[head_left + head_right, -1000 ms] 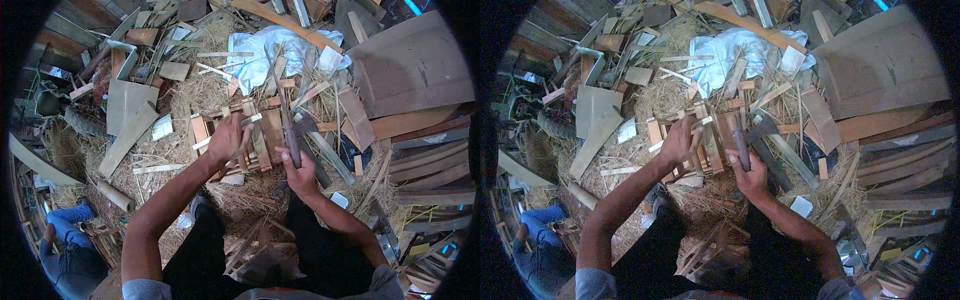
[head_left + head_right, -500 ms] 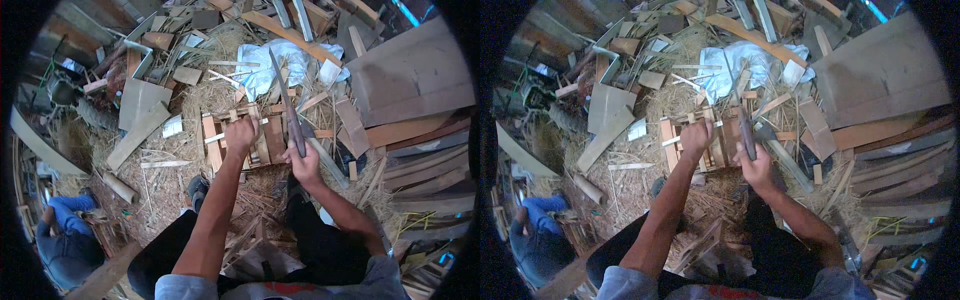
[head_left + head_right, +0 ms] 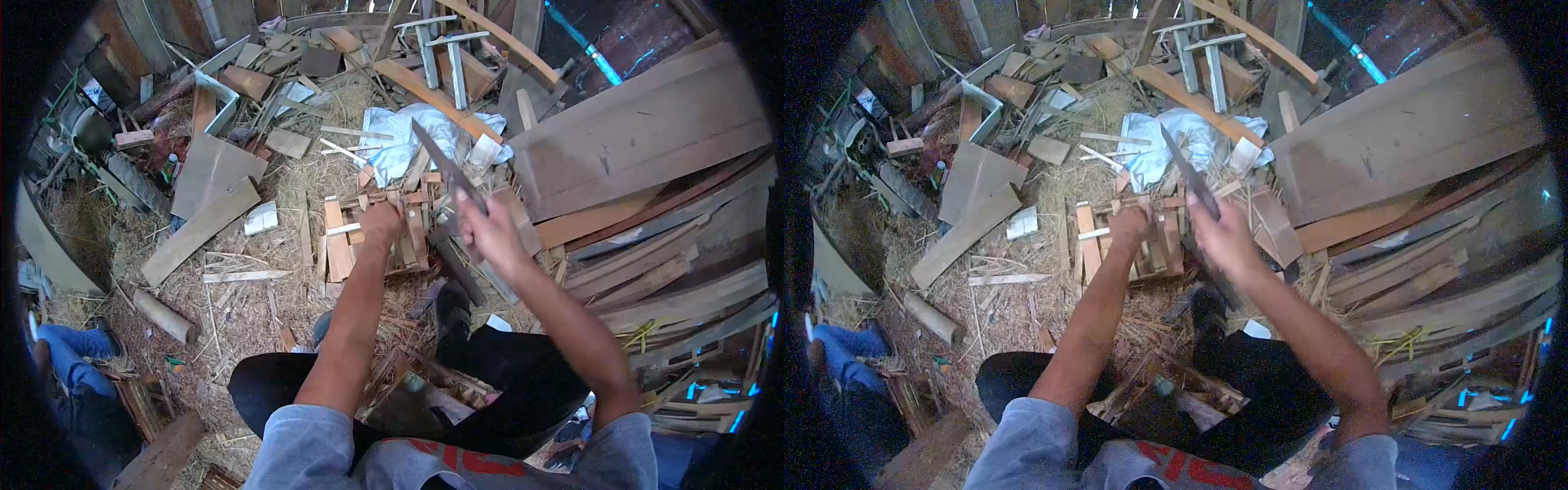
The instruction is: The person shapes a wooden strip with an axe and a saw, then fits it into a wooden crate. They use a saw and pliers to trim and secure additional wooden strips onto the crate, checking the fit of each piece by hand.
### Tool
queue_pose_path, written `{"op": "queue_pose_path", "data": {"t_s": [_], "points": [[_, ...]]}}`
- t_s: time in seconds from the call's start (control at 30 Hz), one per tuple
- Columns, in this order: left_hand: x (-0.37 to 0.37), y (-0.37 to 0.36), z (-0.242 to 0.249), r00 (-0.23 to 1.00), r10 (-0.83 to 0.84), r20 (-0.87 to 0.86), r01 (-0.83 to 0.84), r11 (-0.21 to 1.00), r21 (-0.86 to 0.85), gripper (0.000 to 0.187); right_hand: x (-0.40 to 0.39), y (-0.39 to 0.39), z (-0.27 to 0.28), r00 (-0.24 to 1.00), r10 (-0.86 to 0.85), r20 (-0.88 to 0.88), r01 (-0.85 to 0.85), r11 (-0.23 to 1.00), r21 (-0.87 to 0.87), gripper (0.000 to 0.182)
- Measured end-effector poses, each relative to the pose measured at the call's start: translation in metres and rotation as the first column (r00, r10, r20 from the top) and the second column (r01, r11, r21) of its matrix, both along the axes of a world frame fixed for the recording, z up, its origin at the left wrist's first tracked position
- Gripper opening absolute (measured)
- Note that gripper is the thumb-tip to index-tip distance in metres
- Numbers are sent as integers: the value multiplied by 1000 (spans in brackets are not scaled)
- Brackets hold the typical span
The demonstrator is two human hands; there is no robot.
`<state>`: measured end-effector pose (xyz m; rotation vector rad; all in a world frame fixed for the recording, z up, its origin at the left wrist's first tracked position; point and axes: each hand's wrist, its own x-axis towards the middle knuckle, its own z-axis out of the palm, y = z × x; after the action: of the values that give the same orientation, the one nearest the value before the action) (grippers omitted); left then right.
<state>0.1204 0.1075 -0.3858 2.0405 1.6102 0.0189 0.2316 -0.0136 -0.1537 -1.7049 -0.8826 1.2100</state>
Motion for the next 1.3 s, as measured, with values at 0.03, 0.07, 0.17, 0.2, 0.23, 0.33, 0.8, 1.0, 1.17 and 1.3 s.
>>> {"op": "queue_pose_path", "data": {"t_s": [0.03,0.07,0.17,0.2,0.23,0.33,0.8,1.0,1.17,1.3], "points": [[-3,-1,0,1000,-28,-4,28,999,19,63,-15,-11,5,997,-71,30,72,996,-45,33],[-3,-3,0,1000,-29,5,29,999,24,64,-24,-20,-4,993,-117,28,117,993,-18,34],[-4,0,-2,999,-32,26,33,998,-55,67,-25,-51,-77,954,-193,229,169,978,118,34],[-4,6,-1,997,49,59,-44,996,-79,70,-29,-60,-87,946,-189,265,154,977,147,36],[-2,10,0,988,124,88,-114,987,-109,72,-40,-65,-89,933,-259,249,230,963,138,35],[3,12,-2,975,211,69,-201,970,-135,76,-50,-85,-111,890,-285,356,241,957,164,36],[10,8,14,971,237,-25,-238,966,-98,74,-66,-112,-117,927,-252,280,270,962,-29,42],[9,9,9,978,201,-54,-205,974,-98,75,-65,-101,-118,923,-262,282,284,958,-37,45],[12,10,9,979,200,-48,-204,974,-96,75,-72,-140,-112,909,-293,298,307,952,1,45],[13,17,5,965,261,-6,-259,957,-129,74,-68,-104,-98,923,-267,278,282,959,-16,41]]}}
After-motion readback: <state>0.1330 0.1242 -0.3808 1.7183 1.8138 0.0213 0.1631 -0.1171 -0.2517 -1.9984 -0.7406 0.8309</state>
